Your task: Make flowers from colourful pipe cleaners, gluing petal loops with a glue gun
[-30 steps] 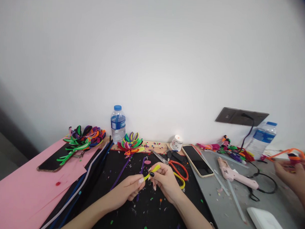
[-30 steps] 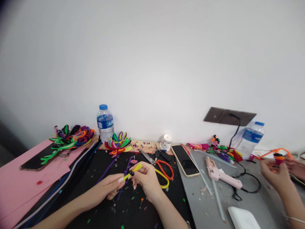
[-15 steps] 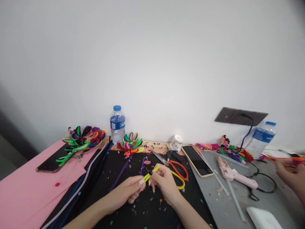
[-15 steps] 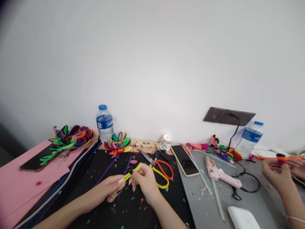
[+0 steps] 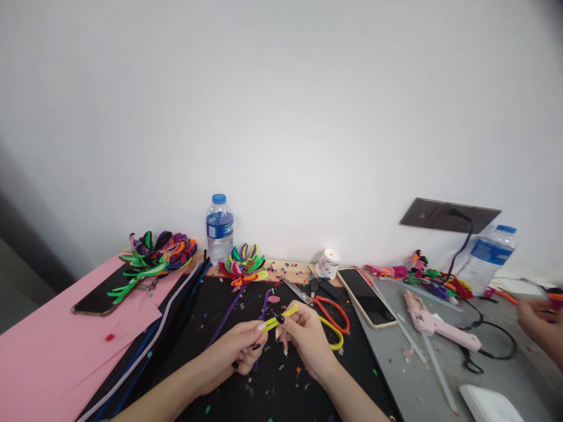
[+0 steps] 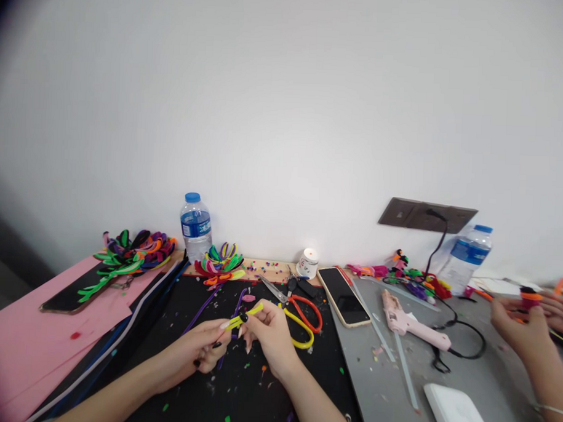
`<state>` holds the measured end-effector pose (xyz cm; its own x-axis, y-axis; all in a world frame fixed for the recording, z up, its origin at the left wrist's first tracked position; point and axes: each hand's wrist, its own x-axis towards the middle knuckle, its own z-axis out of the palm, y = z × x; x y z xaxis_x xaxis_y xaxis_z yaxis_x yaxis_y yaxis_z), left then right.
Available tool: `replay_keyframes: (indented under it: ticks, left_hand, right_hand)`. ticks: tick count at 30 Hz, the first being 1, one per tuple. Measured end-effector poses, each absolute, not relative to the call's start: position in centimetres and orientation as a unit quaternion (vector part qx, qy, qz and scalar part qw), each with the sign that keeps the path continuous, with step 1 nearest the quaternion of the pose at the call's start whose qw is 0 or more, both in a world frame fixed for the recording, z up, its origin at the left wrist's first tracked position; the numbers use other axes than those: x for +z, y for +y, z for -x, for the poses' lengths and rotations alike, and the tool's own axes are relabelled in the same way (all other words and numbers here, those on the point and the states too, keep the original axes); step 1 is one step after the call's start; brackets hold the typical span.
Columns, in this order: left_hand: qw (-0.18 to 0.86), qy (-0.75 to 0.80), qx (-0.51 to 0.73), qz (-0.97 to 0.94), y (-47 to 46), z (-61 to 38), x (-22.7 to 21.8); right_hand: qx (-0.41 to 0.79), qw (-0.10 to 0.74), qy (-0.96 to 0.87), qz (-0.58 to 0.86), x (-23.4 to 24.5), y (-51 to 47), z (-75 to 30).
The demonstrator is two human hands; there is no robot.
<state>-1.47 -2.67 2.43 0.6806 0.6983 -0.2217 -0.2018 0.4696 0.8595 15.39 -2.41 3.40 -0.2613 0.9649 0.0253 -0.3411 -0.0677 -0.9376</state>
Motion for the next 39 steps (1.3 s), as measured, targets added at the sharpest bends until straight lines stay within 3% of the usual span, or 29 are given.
replay_keyframes:
  ticks: [15,29,39]
  left_hand:
    - [0.867,0.234,0.257,-0.357,-2.96,1.61,2.68]
    - [0.770,0.308,0.288,-0.479,-3.29,1.03,2.67]
    - [0.779,0.321,0.325,-0.430,-3.00,1.05,3.15]
  right_hand:
    - [0.675,0.521,-0.422,0.308,3.71,-2.64,-15.21]
    - [0.642,0.544,-0.418,0.342,3.60,-2.43,-15.21]
    - [0.612,0.544,-0.451,0.355,3.18,-2.23,-15.52]
